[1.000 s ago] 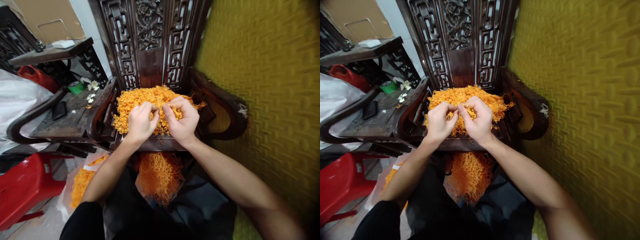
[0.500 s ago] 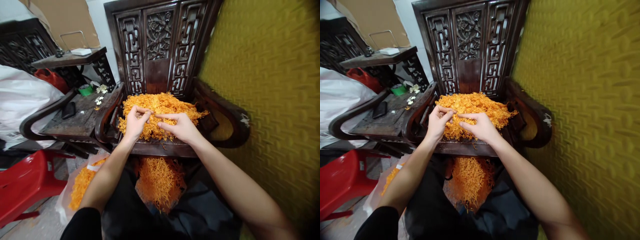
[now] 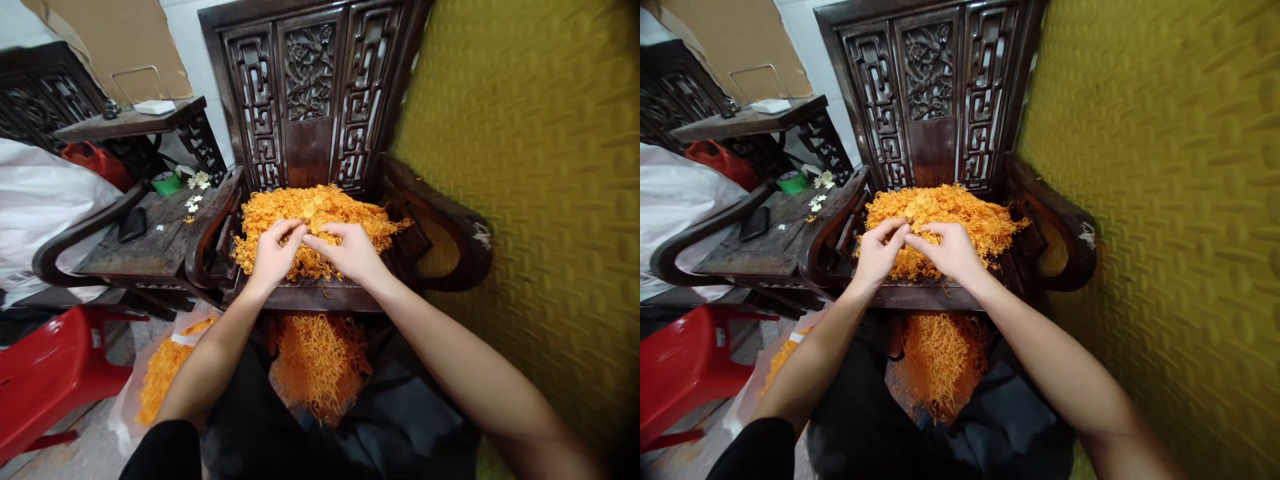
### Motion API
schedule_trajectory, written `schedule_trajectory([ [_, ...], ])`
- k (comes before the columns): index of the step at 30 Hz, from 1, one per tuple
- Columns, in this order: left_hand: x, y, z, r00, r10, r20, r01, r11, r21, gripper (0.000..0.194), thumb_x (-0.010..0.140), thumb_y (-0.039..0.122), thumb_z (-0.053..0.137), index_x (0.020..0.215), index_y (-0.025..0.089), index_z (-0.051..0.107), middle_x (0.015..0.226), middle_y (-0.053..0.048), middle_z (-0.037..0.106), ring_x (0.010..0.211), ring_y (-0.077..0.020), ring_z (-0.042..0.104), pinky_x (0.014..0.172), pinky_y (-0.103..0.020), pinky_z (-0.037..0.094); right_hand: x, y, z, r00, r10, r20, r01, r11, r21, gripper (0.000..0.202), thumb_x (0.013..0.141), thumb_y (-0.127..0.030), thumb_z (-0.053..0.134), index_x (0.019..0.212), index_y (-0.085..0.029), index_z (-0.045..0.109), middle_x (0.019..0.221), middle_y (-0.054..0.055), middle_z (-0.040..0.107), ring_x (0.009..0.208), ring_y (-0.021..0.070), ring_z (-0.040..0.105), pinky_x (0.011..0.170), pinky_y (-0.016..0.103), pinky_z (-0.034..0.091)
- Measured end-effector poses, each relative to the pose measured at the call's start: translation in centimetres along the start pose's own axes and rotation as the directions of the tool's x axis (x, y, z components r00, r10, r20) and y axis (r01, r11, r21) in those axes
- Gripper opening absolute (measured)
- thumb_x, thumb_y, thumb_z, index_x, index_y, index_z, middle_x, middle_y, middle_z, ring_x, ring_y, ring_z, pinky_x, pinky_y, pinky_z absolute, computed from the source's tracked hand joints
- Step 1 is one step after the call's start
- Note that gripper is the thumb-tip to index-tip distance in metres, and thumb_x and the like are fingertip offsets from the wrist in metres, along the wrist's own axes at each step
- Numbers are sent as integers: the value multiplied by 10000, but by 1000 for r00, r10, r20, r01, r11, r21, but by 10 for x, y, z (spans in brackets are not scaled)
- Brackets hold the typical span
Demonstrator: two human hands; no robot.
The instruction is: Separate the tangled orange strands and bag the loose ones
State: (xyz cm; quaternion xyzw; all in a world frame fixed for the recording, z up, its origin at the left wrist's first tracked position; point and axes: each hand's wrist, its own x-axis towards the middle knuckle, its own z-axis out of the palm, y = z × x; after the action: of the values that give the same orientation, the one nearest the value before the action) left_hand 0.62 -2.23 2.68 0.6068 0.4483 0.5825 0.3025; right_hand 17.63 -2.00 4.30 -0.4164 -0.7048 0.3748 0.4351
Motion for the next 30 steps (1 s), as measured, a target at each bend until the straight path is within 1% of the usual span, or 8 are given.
schedule_trajectory([
  [7, 3, -7, 0, 989, -124, 79, 131, 987, -95, 296, 798, 478, 807, 883, 195, 799, 919, -46, 778, 872, -181, 675, 838, -315, 523, -3, 3, 0, 995, -59, 84, 68, 991, -112, 514, 908, -556, 658, 591, -178, 513, 591, -43, 397, 599, 101, 341, 602, 275, 276],
  [11, 0, -2, 0, 997, -53, 56, 54, 998, -21, 216, 788, 411, 827, 778, 198, 792, 780, -10, 731, 746, -147, 612, 720, -280, 465, -2, 4, -8, 992, 63, 111, -59, 998, -38, 493, 803, -648, 748, 718, -174, 641, 602, -35, 496, 569, 105, 384, 561, 271, 289],
  [15, -3, 1, 7, 1000, -19, 23, 21, 996, -81, 119, 777, 309, 836, 754, 201, 790, 737, 0, 688, 728, -131, 587, 722, -277, 443, -4, 1, -5, 1000, 12, 22, -13, 1000, 18, 533, 922, -626, 623, 640, -178, 561, 565, -34, 450, 555, 102, 384, 556, 278, 283],
  [18, 8, -2, 6, 988, -100, -115, 61, 951, -304, 106, 771, 273, 812, 731, 195, 753, 742, 1, 663, 693, -111, 559, 704, -269, 440, -13, -5, 2, 991, -132, -10, 132, 991, 3, 528, 982, -474, 584, 562, -185, 444, 576, -29, 405, 582, 101, 373, 588, 286, 286],
  [21, 24, -8, -6, 924, -159, -347, 29, 936, -351, 148, 778, 274, 767, 687, 186, 691, 667, 25, 584, 581, -86, 446, 603, -255, 369, -23, -11, 3, 980, -196, 38, 198, 979, -41, 511, 980, -359, 571, 530, -186, 402, 565, -24, 397, 576, 100, 388, 597, 289, 299],
  [25, 21, -10, -18, 944, 115, -310, -88, 991, 98, 97, 811, 268, 750, 765, 183, 753, 690, 12, 626, 642, -116, 524, 655, -279, 386, -25, -9, -8, 995, 50, 89, -56, 996, 69, 264, 953, -356, 592, 826, -157, 710, 701, 12, 656, 537, 109, 526, 551, 279, 367],
  [28, 8, -7, -15, 906, 408, -109, -319, 829, 459, 99, 861, 230, 699, 815, 192, 777, 688, 5, 643, 625, -120, 527, 674, -303, 372, -19, -3, -16, 983, 166, 80, -180, 957, 229, 402, 917, -359, 653, 1268, -169, 707, 754, 4, 703, 469, 101, 514, 493, 268, 353],
  [30, 2, -6, -12, 832, 555, -1, -452, 679, 579, 94, 863, 182, 683, 842, 198, 774, 669, 8, 642, 615, -123, 525, 704, -323, 363, -16, 0, -17, 981, 174, 89, -192, 944, 268, 492, 876, -431, 722, 1295, -173, 717, 655, -21, 643, 446, 90, 451, 476, 259, 321],
])
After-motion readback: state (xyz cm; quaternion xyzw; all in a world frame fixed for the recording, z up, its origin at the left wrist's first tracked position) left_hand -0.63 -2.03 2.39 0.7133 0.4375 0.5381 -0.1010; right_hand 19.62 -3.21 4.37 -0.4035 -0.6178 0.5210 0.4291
